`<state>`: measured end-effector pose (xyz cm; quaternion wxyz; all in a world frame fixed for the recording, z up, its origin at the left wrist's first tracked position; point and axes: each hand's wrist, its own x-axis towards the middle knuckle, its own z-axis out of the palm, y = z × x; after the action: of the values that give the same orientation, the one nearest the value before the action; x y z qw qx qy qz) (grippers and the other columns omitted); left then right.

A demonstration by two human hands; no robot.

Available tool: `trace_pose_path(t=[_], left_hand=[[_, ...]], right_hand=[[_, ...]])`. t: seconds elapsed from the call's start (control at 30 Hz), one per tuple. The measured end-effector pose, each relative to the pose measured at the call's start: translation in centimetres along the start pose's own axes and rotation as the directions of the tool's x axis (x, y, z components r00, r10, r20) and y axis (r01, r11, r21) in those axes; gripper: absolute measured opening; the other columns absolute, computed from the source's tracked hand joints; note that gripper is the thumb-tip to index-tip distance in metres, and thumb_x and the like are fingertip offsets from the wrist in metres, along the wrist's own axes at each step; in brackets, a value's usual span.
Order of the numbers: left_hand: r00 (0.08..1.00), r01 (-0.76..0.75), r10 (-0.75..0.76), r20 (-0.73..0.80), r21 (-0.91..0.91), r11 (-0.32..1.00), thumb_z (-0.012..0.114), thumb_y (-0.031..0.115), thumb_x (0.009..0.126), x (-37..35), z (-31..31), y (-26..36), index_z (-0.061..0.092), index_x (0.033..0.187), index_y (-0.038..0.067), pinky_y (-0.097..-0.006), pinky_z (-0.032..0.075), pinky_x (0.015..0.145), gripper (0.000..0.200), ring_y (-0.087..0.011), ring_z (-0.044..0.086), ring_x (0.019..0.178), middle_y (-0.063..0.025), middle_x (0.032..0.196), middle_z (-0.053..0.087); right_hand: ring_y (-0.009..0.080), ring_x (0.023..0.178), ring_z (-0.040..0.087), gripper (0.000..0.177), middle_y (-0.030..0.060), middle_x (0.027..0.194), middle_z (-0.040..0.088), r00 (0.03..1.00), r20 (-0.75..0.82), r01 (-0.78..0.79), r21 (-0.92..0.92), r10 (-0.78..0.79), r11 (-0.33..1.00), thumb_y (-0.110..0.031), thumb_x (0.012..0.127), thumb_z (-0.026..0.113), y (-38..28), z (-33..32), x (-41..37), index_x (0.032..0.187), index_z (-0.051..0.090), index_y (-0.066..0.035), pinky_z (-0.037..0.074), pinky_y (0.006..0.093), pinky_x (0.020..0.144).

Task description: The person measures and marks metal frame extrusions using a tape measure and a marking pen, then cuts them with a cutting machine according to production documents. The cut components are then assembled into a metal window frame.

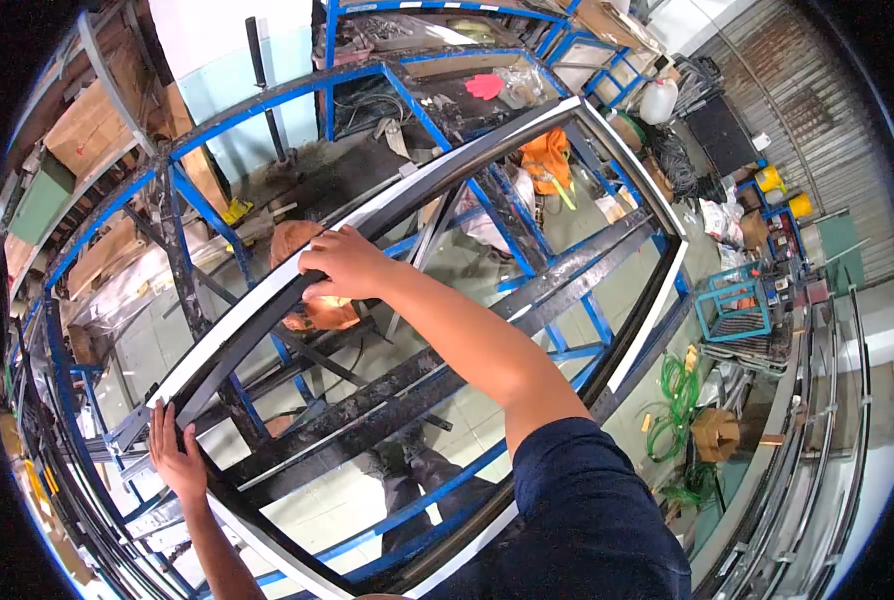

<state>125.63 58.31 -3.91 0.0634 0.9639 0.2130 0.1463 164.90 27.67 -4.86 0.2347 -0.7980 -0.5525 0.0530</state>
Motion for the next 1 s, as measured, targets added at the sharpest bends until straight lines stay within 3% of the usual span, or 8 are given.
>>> trace_pose_path(t=[0.03, 0.27, 0.5, 0.73, 0.87, 0.9, 1.0], left_hand=[[1.0, -0.021, 0.022, -0.018, 0.028, 0.999, 0.065, 0.031, 0.102, 0.2, 0.2, 0.1, 0.065, 0.142, 0.009, -0.0506, 0.038, 0.119, 0.046, -0.0373, 0.05, 0.145, -0.0112, 0.156, 0.056], [0.997, -0.069, 0.069, -0.021, 0.023, 0.997, 0.064, 0.026, 0.102, 1.4, 1.7, -0.1, 0.067, 0.135, 0.004, -0.0519, 0.037, 0.12, 0.04, -0.0389, 0.049, 0.146, -0.0143, 0.155, 0.056], [0.997, -0.075, 0.076, -0.019, 0.045, 0.996, 0.066, 0.023, 0.101, 2.3, 2.3, 0.6, 0.065, 0.141, 0.007, -0.05, 0.038, 0.119, 0.042, -0.0362, 0.048, 0.148, -0.0095, 0.156, 0.056], [0.998, -0.06, 0.06, -0.017, 0.045, 0.997, 0.067, 0.024, 0.101, 4.1, 3.1, 2.8, 0.064, 0.143, 0.012, -0.0486, 0.04, 0.118, 0.044, -0.0339, 0.05, 0.146, -0.0078, 0.154, 0.059], [0.996, -0.079, 0.08, -0.038, 0.047, 0.996, 0.068, 0.023, 0.1, 6.0, 4.0, 4.9, 0.066, 0.141, 0.012, -0.048, 0.042, 0.117, 0.043, -0.0352, 0.053, 0.143, -0.0088, 0.152, 0.06], [0.996, -0.075, 0.077, -0.041, 0.049, 0.996, 0.069, 0.022, 0.099, 6.6, 4.0, 5.9, 0.066, 0.14, 0.012, -0.0474, 0.042, 0.116, 0.042, -0.0349, 0.055, 0.14, -0.0093, 0.149, 0.062], [0.992, -0.114, 0.116, -0.039, 0.041, 0.993, 0.069, 0.021, 0.099, 8.0, 5.2, 6.8, 0.066, 0.141, 0.011, -0.0465, 0.043, 0.116, 0.043, -0.0337, 0.057, 0.139, -0.0097, 0.146, 0.064]], right_hand=[[0.0299, 0.118, 0.061, 0.041, 0.0057, 0.111, 0.066, 1.0, -0.018, 0.003, -0.016, -0.003, 1.0, -0.049, 0.086, 0.08, 0.2, 0.0, -0.2, 0.111, 0.068, -0.019, 0.042, 0.048, 0.099], [0.0291, 0.113, 0.063, 0.039, 0.0045, 0.106, 0.066, 0.992, -0.116, 0.047, -0.025, -0.05, 0.999, -0.048, 0.083, 0.082, 1.7, -0.3, -1.0, 0.106, 0.07, -0.019, 0.044, 0.0471, 0.095], [0.0298, 0.107, 0.063, 0.037, 0.0036, 0.104, 0.064, 0.985, -0.157, 0.064, -0.038, -0.069, 0.997, -0.048, 0.086, 0.08, 2.9, -0.4, -1.7, 0.105, 0.071, -0.016, 0.045, 0.0449, 0.097], [0.0302, 0.107, 0.062, 0.039, 0.0041, 0.1, 0.063, 0.976, -0.213, 0.038, -0.052, -0.048, 0.998, -0.047, 0.079, 0.085, 5.1, -1.3, -1.8, 0.099, 0.072, -0.016, 0.046, 0.0476, 0.093], [0.0299, 0.111, 0.061, 0.038, 0.0043, 0.106, 0.064, 0.901, -0.423, 0.034, -0.161, -0.1, 0.986, -0.046, 0.078, 0.085, 6.1, -2.5, -2.4, 0.099, 0.077, -0.015, 0.044, 0.0477, 0.102], [0.03, 0.113, 0.061, 0.038, 0.0048, 0.111, 0.065, 0.91, -0.407, 0.013, -0.152, -0.074, 0.988, -0.044, 0.076, 0.087, 6.9, -2.5, -2.5, 0.1, 0.079, -0.015, 0.044, 0.0471, 0.105], [0.0291, 0.11, 0.063, 0.039, 0.0043, 0.108, 0.067, 0.928, -0.372, 0.001, -0.075, -0.029, 0.997, -0.042, 0.076, 0.087, 8.9, -2.7, -2.7, 0.101, 0.079, -0.013, 0.049, 0.045, 0.095]])
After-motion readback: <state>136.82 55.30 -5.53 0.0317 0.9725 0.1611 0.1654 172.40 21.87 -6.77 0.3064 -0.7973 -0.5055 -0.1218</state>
